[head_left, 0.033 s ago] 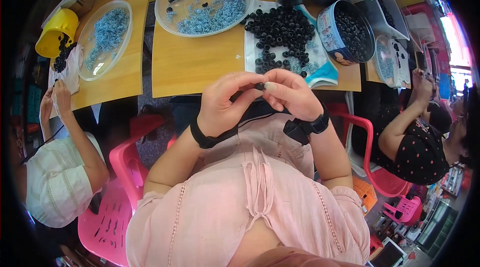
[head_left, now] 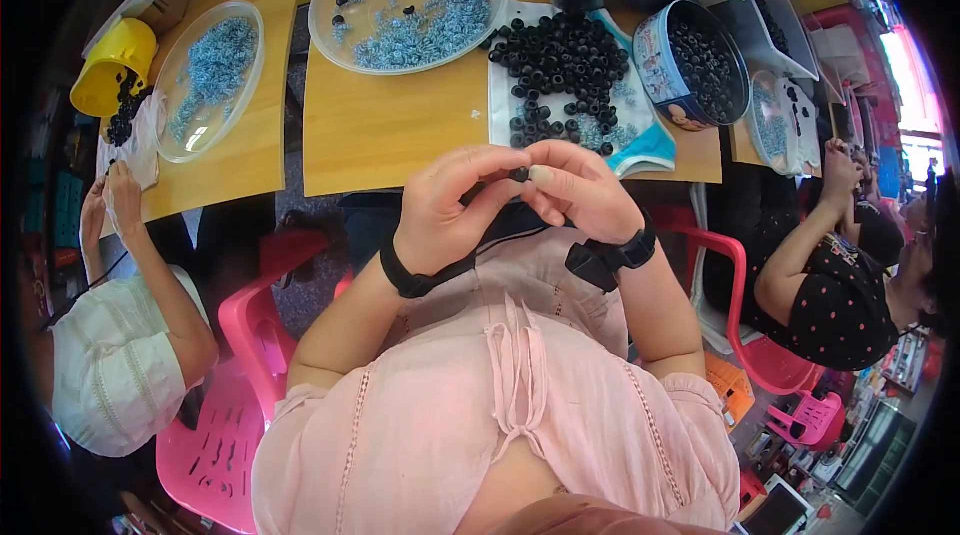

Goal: The person assembles small black plastic components by hand at a workbench.

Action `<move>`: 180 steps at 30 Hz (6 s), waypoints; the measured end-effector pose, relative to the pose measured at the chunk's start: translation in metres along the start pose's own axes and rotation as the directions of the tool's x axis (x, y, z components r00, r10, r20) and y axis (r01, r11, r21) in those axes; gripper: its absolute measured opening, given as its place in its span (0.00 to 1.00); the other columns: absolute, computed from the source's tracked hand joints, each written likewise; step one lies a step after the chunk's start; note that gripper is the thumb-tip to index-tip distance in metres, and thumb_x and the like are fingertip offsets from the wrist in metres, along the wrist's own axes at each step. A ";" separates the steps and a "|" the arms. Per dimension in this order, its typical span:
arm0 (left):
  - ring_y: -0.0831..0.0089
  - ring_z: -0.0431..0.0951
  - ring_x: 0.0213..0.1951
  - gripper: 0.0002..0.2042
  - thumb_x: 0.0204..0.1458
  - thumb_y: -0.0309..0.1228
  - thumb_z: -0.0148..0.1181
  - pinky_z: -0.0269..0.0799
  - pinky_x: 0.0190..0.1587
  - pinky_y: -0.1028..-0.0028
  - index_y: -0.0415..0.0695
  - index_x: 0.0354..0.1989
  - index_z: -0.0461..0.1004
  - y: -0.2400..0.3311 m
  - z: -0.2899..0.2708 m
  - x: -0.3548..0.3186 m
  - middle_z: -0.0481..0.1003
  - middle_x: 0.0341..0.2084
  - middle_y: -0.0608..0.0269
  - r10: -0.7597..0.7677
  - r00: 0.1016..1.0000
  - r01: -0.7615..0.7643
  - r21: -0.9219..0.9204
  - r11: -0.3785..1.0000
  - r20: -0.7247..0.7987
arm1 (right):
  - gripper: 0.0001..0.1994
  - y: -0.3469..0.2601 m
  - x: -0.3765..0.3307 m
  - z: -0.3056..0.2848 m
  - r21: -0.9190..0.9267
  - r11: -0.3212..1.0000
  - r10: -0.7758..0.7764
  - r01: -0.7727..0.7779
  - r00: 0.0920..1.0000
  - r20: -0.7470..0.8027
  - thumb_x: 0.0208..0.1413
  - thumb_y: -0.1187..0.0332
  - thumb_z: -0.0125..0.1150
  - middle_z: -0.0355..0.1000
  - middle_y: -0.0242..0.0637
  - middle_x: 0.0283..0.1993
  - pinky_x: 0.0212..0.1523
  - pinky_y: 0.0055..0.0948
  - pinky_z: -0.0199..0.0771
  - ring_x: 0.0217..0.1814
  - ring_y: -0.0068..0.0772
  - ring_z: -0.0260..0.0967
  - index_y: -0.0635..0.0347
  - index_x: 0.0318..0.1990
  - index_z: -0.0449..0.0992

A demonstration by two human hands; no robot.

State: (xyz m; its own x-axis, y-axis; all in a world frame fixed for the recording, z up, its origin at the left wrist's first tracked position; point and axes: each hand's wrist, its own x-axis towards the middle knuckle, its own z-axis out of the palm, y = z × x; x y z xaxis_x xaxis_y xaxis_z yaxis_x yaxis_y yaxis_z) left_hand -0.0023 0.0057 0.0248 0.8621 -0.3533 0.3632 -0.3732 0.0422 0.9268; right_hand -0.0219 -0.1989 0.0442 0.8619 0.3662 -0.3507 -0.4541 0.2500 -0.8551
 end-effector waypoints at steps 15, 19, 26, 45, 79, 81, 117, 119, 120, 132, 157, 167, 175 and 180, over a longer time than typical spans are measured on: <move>0.60 0.81 0.37 0.14 0.46 0.15 0.65 0.75 0.41 0.70 0.42 0.42 0.77 0.003 0.007 -0.004 0.80 0.37 0.55 0.158 0.987 -0.156 0.236 0.959 0.015 | 0.05 0.043 0.001 0.020 0.484 0.873 -0.017 0.067 0.994 -0.107 0.62 0.68 0.59 0.67 0.28 0.26 0.15 0.15 0.53 0.18 0.13 0.57 0.56 0.39 0.70; 0.60 0.81 0.37 0.14 0.46 0.15 0.65 0.75 0.41 0.70 0.41 0.42 0.77 0.003 0.012 -0.004 0.80 0.37 0.55 0.156 0.987 -0.159 0.216 0.963 0.031 | 0.05 0.050 -0.002 0.023 0.454 0.881 -0.058 0.135 0.982 -0.179 0.62 0.68 0.60 0.67 0.28 0.24 0.14 0.15 0.52 0.17 0.13 0.56 0.56 0.38 0.71; 0.69 0.80 0.35 0.11 0.50 0.18 0.66 0.76 0.39 0.75 0.39 0.42 0.77 -0.004 0.012 -0.007 0.80 0.40 0.56 0.010 1.000 -0.009 0.030 1.000 -0.027 | 0.06 0.036 -0.005 0.027 0.418 0.900 -0.053 0.126 0.982 -0.182 0.62 0.68 0.60 0.69 0.29 0.25 0.14 0.14 0.55 0.17 0.13 0.59 0.58 0.36 0.71; 0.73 0.78 0.35 0.19 0.52 0.18 0.63 0.75 0.40 0.77 0.38 0.54 0.73 -0.012 0.012 -0.004 0.74 0.50 0.52 -0.029 0.999 0.030 -0.004 1.000 0.045 | 0.09 -0.094 0.021 -0.106 -0.981 -0.177 -0.738 -0.074 0.670 0.083 0.57 0.71 0.54 0.78 0.49 0.37 0.44 0.42 0.77 0.41 0.49 0.76 0.62 0.37 0.80; 0.61 0.79 0.34 0.12 0.49 0.25 0.67 0.76 0.36 0.70 0.42 0.44 0.80 0.020 0.027 0.039 0.76 0.37 0.54 0.084 0.985 -0.143 0.447 0.883 0.149 | 0.13 0.028 0.007 -0.025 0.588 0.791 -0.198 0.172 0.980 -0.020 0.64 0.73 0.51 0.76 0.39 0.39 0.34 0.20 0.78 0.34 0.27 0.76 0.69 0.53 0.73; 0.60 0.79 0.35 0.12 0.49 0.24 0.67 0.76 0.36 0.70 0.42 0.44 0.80 0.020 0.029 0.042 0.76 0.37 0.54 0.062 0.985 -0.126 0.413 0.902 0.164 | 0.13 0.032 0.008 -0.028 0.599 0.779 -0.196 0.187 0.979 -0.051 0.64 0.73 0.52 0.77 0.40 0.39 0.33 0.20 0.78 0.34 0.27 0.76 0.69 0.52 0.74; 0.67 0.79 0.37 0.10 0.54 0.20 0.60 0.75 0.37 0.75 0.38 0.44 0.76 0.007 0.024 0.039 0.76 0.40 0.54 0.079 0.985 -0.116 0.245 0.963 0.154 | 0.02 -0.013 -0.002 -0.029 0.271 0.955 -0.087 0.117 0.989 -0.121 0.54 0.76 0.61 0.75 0.36 0.29 0.28 0.20 0.77 0.28 0.25 0.76 0.63 0.34 0.74; 0.64 0.79 0.38 0.10 0.53 0.20 0.61 0.75 0.37 0.74 0.39 0.44 0.76 0.008 0.024 0.040 0.75 0.40 0.53 0.224 0.953 -0.283 0.342 0.896 0.202 | 0.03 -0.014 -0.002 -0.032 0.313 0.946 -0.066 0.084 0.995 -0.069 0.53 0.77 0.61 0.75 0.36 0.29 0.26 0.20 0.76 0.27 0.24 0.75 0.62 0.34 0.74; 0.66 0.79 0.37 0.10 0.54 0.20 0.60 0.75 0.37 0.74 0.38 0.44 0.76 0.006 0.025 0.040 0.76 0.40 0.54 0.158 0.969 -0.211 0.295 0.932 0.192 | 0.03 -0.016 -0.002 -0.031 0.311 0.947 -0.065 0.083 0.996 -0.068 0.53 0.77 0.61 0.75 0.36 0.29 0.26 0.20 0.76 0.27 0.24 0.75 0.62 0.34 0.74; 0.79 0.77 0.33 0.11 0.63 0.30 0.55 0.76 0.39 0.76 0.37 0.51 0.72 -0.017 0.018 0.040 0.75 0.33 0.64 -0.468 0.880 0.438 -0.533 0.724 0.087 | 0.10 -0.056 0.010 -0.052 -0.587 0.777 -0.525 0.226 0.748 -0.407 0.60 0.68 0.62 0.76 0.30 0.29 0.29 0.19 0.74 0.26 0.17 0.72 0.65 0.43 0.81; 0.79 0.76 0.32 0.13 0.63 0.32 0.55 0.74 0.34 0.79 0.39 0.52 0.70 0.000 0.049 0.065 0.74 0.37 0.64 -0.573 0.679 0.721 -0.561 0.407 0.459 | 0.07 -0.039 -0.022 -0.114 -0.770 0.624 -0.544 0.135 0.782 -0.304 0.54 0.73 0.66 0.76 0.34 0.32 0.34 0.21 0.73 0.31 0.19 0.72 0.65 0.38 0.77; 0.88 0.66 0.21 0.12 0.61 0.36 0.59 0.60 0.21 0.84 0.40 0.46 0.74 -0.012 0.089 0.107 0.69 0.23 0.75 -0.515 0.753 0.617 -0.167 0.769 0.409 | 0.08 -0.042 -0.026 -0.079 -0.889 0.337 -0.782 0.311 0.618 -0.080 0.51 0.78 0.67 0.76 0.33 0.35 0.34 0.21 0.73 0.31 0.20 0.72 0.64 0.39 0.78; 0.86 0.69 0.23 0.07 0.59 0.31 0.61 0.64 0.24 0.82 0.39 0.39 0.77 -0.017 0.099 0.105 0.72 0.24 0.73 -0.255 0.935 0.271 -0.032 0.962 0.246 | 0.14 -0.036 -0.026 -0.091 -0.404 0.894 -0.356 0.195 0.856 -0.374 0.67 0.60 0.53 0.70 0.26 0.27 0.27 0.17 0.62 0.27 0.14 0.63 0.61 0.34 0.75; 0.57 0.76 0.35 0.05 0.55 0.28 0.59 0.72 0.36 0.66 0.39 0.36 0.77 -0.013 0.104 0.107 0.75 0.29 0.53 0.013 0.971 -0.072 0.237 0.969 0.240 | 0.18 -0.030 -0.023 -0.096 -0.300 0.934 -0.295 0.196 0.897 -0.330 0.69 0.56 0.49 0.65 0.22 0.25 0.25 0.15 0.56 0.25 0.11 0.58 0.59 0.30 0.72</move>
State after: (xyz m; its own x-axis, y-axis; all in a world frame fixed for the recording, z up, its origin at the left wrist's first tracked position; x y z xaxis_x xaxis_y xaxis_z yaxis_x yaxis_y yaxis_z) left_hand 0.0589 -0.1295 0.0415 0.7498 -0.5664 0.3421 -0.5047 -0.1553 0.8492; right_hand -0.0065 -0.3013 0.0411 0.9812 -0.0407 -0.1886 -0.1872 0.0366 -0.9816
